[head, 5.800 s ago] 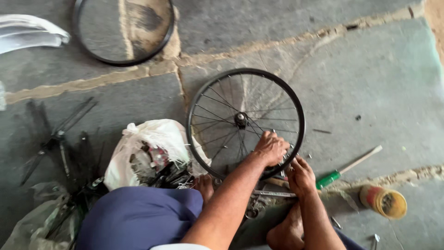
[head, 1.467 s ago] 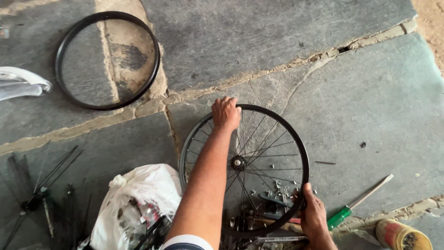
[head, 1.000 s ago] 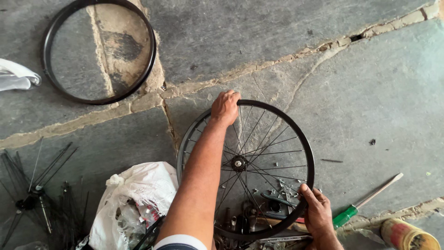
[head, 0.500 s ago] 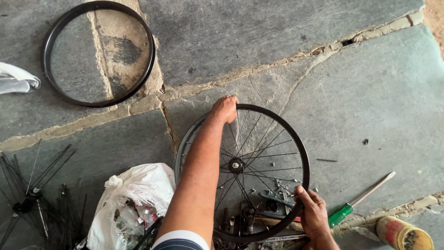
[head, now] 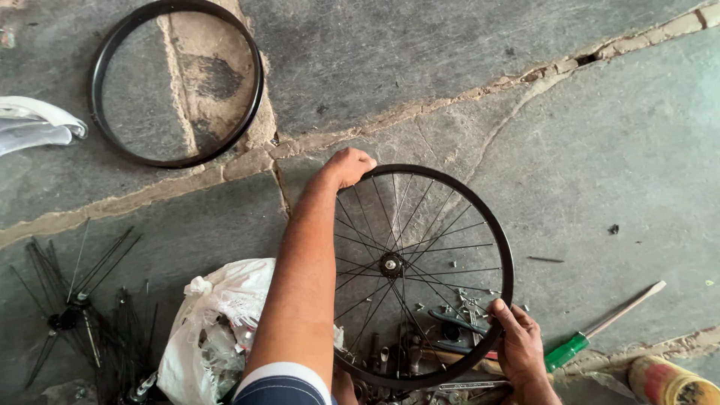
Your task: The person threads spokes into a bicycle wheel hub and then inserts the other end of each spoke through holes in the wheel rim, using their hands to position and secure the parts.
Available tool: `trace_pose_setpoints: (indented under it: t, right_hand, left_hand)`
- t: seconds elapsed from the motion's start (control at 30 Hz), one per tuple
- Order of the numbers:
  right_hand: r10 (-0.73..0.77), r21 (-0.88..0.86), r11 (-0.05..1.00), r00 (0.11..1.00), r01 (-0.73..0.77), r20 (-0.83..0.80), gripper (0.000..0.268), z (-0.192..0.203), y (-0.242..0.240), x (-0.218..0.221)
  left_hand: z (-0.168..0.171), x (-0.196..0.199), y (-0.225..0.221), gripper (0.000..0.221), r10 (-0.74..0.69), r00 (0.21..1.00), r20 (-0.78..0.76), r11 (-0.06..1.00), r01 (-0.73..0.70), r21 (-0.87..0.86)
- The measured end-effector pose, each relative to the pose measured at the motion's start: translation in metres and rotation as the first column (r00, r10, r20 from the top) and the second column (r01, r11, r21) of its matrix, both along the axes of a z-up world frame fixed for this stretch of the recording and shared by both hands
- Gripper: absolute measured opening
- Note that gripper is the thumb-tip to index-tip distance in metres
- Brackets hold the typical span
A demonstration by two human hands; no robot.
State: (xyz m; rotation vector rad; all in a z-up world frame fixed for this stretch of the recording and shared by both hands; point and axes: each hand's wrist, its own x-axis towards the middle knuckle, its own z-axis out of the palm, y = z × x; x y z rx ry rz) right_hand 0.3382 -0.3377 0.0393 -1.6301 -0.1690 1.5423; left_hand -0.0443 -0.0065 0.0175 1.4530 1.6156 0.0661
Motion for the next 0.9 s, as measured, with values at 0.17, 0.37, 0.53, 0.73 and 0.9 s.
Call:
trace_pose_setpoints:
  t: [0.17, 0.37, 0.53, 0.73, 0.9]
  right_hand:
    - [0.009, 0.006, 1.0, 1.0, -0.009, -0.005, 0.027, 0.001, -0.001, 0.0]
    - [0.004, 0.013, 1.0, 1.0, -0.004, -0.001, 0.027, -0.006, -0.003, 0.002]
    - [0.001, 0.0, 1.0, 1.0, -0.001, -0.001, 0.028, -0.008, -0.001, 0.005]
    - [0.003, 0.028, 1.0, 1.0, -0.003, -0.008, 0.028, -0.008, 0.001, 0.003]
    - [-0.002, 0.025, 1.0, 1.0, 0.002, -0.004, 0.027, -0.004, 0.001, 0.001]
  left_hand:
    - [-0.015, 0.0, -0.004, 0.028, -0.029, 1.0, 0.0, 0.998, 0.029, 0.051]
    - [-0.017, -0.001, -0.007, 0.024, -0.046, 0.999, 0.0, 0.991, 0.045, 0.124]
    - [0.0, -0.008, -0.004, 0.025, -0.059, 0.998, -0.001, 0.995, 0.059, 0.085]
    - [-0.001, 0.038, -0.009, 0.027, -0.21, 0.966, -0.152, 0.944, 0.241, 0.226]
    - [-0.008, 0.047, -0.011, 0.028, -0.216, 0.953, -0.211, 0.94, 0.261, 0.219]
